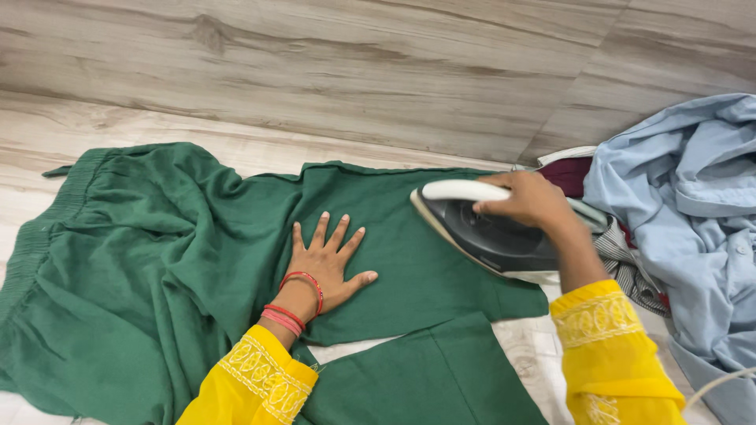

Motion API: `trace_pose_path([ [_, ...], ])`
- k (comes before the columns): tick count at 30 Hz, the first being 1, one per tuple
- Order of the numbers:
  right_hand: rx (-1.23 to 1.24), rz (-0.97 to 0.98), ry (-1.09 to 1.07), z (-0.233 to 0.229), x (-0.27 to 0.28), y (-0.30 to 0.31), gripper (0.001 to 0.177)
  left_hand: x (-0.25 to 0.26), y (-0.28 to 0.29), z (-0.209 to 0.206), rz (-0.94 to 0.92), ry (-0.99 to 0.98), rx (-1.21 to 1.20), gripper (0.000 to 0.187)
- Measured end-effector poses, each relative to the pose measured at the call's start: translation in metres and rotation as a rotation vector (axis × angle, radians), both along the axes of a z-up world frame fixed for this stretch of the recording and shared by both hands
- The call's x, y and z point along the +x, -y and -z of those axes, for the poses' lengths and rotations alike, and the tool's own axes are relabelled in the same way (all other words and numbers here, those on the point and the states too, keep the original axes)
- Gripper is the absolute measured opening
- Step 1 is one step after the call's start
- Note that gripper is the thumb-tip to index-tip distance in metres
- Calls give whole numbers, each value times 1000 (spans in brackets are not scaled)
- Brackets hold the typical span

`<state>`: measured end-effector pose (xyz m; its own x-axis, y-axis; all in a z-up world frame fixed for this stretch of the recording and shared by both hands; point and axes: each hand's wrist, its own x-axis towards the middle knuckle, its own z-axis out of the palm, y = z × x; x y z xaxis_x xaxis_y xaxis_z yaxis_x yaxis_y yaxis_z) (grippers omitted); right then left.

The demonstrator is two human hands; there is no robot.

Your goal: The person irons a pair of green pants on a tiled floor, smoothing the fabric and using a steam iron to remove wrinkles. After finishing the pants, the person picks up a light blue shirt from a nearby pile and begins to unfold it.

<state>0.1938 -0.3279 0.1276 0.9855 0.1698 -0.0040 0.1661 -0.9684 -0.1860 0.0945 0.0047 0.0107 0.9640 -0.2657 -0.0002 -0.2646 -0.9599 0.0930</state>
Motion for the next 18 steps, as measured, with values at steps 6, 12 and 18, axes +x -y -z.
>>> trace_pose_path([
  [6,-303,247,357,13,7,-57,51,1,-1,1,8,-7,-7,89],
  [12,112,-355,35,-2,-1,-36,55,11,-8,14,11,65,-75,79],
  [18,-82,17,140,6,8,-90,56,9,-6,14,4,105,-88,77],
])
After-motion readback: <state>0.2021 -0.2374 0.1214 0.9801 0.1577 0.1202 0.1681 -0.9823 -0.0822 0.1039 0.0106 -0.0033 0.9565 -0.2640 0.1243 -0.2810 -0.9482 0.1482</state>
